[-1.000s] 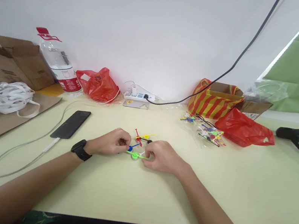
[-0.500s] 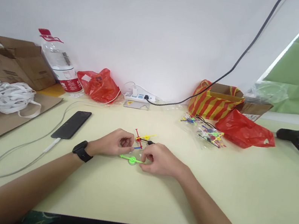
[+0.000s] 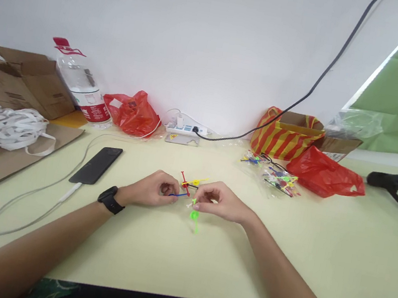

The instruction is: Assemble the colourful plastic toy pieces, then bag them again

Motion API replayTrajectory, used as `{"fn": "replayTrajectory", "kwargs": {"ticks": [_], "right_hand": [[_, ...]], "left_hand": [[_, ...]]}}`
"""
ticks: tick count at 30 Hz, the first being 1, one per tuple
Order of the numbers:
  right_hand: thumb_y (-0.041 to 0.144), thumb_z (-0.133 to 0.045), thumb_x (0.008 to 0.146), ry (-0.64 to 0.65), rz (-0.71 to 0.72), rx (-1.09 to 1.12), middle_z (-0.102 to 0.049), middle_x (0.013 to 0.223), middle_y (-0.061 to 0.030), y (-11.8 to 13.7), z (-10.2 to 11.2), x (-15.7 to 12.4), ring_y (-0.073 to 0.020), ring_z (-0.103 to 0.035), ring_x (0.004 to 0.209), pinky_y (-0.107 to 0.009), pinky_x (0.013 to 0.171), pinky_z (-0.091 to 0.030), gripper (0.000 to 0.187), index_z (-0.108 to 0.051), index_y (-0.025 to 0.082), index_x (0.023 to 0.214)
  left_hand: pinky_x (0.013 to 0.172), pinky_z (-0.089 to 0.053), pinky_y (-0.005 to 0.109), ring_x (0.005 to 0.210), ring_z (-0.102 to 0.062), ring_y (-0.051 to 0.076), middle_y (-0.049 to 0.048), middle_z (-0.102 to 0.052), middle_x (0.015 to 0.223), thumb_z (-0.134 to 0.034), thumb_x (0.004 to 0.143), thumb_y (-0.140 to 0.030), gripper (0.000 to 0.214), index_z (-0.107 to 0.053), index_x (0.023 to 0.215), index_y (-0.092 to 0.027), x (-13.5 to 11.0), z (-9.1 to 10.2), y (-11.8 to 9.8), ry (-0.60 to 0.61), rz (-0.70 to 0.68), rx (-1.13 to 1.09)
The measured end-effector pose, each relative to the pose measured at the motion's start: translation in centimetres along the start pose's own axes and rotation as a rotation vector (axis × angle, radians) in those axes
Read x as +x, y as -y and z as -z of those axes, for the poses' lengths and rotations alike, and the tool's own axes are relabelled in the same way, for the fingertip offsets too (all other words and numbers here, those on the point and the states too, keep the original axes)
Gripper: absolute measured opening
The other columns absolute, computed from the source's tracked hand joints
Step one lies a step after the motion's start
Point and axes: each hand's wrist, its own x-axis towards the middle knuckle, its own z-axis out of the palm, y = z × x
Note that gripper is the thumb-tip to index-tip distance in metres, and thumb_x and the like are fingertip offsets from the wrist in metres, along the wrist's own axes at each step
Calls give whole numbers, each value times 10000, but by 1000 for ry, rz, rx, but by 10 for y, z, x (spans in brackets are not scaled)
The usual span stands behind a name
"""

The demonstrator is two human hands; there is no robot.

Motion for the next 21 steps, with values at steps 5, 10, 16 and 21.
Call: {"fn": "replayTrajectory", "kwargs": {"ticks": [5,10,16,21], "right_hand": [[357,-747,876,-188,1,208,-597,834,-23,-2,6,1,-161,-536,754,-295,703,-438,185,-658,197,848],[377,-662,949,-277,-37,323,-644,949,-32,-4,8,3,-155,-583,759,-293,675,-471,171,-607,218,913],[445,-638,968,-249,-110,375,-658,1028,-34,-8,7,3,-158,-672,716,-322,683,-535,235,-565,222,957],[447,-665,955,-284,-116,450,-633,1079,-18,-10,8,4,-167,-713,750,-317,683,-551,242,-558,231,976]], "left_hand": [[560,-382,234,591,-515,112,-10,-628,681,-662,844,-244,109,-737,888,-177,0,-2,0,-18,-11,11],[558,-380,233,572,-516,110,-21,-608,649,-651,871,-265,132,-745,914,-185,1,-2,-1,-37,-23,56],[565,-376,229,558,-524,108,-26,-604,637,-663,878,-279,118,-725,909,-184,1,-4,-1,-79,-52,117],[563,-356,224,542,-506,103,-55,-554,628,-683,867,-280,136,-652,968,-195,0,-4,-7,-125,-75,142]]}}
